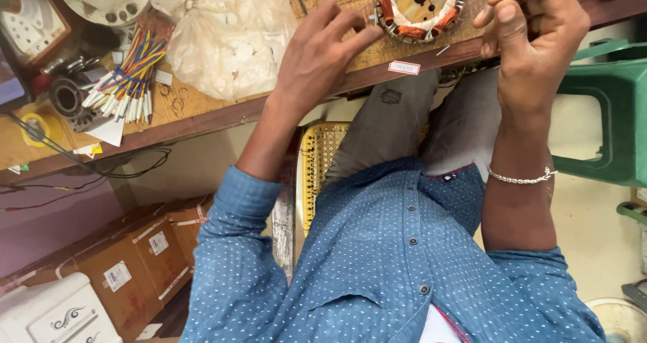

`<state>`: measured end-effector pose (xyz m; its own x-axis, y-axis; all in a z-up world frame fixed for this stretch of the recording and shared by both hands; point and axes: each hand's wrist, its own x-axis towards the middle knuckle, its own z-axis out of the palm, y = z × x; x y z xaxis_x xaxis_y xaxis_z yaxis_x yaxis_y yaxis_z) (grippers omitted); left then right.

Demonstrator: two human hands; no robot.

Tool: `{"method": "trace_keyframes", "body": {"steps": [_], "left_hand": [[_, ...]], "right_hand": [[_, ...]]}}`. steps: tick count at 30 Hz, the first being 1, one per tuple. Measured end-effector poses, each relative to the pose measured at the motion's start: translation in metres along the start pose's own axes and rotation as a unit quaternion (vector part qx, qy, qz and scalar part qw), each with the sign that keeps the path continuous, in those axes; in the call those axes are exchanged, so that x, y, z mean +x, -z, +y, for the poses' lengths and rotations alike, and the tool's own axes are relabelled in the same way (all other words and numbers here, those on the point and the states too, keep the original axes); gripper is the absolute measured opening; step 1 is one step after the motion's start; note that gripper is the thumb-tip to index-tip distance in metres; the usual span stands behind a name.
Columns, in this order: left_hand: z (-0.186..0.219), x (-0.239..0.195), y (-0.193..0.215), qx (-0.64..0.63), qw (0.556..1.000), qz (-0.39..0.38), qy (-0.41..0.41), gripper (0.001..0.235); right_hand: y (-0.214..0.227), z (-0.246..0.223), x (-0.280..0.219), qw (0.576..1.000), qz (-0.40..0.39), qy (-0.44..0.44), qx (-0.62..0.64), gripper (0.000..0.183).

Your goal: The person winds copper wire around a stator core, secures the wire with white ties, and uses shears to trim excess wire. The person handles the stator, copper wire, white ties, and shears throughout the task.

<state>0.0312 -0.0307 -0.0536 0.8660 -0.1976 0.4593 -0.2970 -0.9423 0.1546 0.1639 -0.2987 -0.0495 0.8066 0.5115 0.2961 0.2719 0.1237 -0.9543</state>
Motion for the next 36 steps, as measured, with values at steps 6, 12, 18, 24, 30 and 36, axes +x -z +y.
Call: {"method": "trace_keyframes", "body": {"steps": [6, 12, 18, 24, 30, 36], "left_hand": [[-0.016, 0.013, -0.007, 0.001, 0.996, -0.066, -0.053, 0.025], [-0.013, 0.018, -0.003, 0.081, 0.995, -0.044, -0.043, 0.020], [-0.014, 0.021, 0.000, -0.396, 0.876, 0.069, 0.265, 0.016], [-0.005, 0.034, -0.023, -0.536, 0.781, 0.173, 0.269, 0.055], [-0.006, 0.035, -0.055, -0.584, 0.709, 0.184, 0.349, 0.018], [-0.017, 0.032, -0.059, -0.788, 0.462, 0.214, 0.346, 0.016]], "right_hand": [[0.003, 0.003, -0.001, 1.000, 0.013, -0.010, -0.008, 0.021], [-0.011, 0.005, 0.016, 0.997, 0.037, 0.065, -0.030, 0.024], [-0.034, -0.011, 0.031, 0.998, 0.004, 0.055, -0.022, 0.016], [-0.051, -0.013, 0.046, 0.982, -0.012, 0.119, -0.146, 0.009], [-0.050, -0.001, 0.048, 0.983, -0.033, 0.106, -0.147, 0.011], [-0.056, 0.003, 0.050, 0.977, -0.020, 0.142, -0.157, 0.009]]}}
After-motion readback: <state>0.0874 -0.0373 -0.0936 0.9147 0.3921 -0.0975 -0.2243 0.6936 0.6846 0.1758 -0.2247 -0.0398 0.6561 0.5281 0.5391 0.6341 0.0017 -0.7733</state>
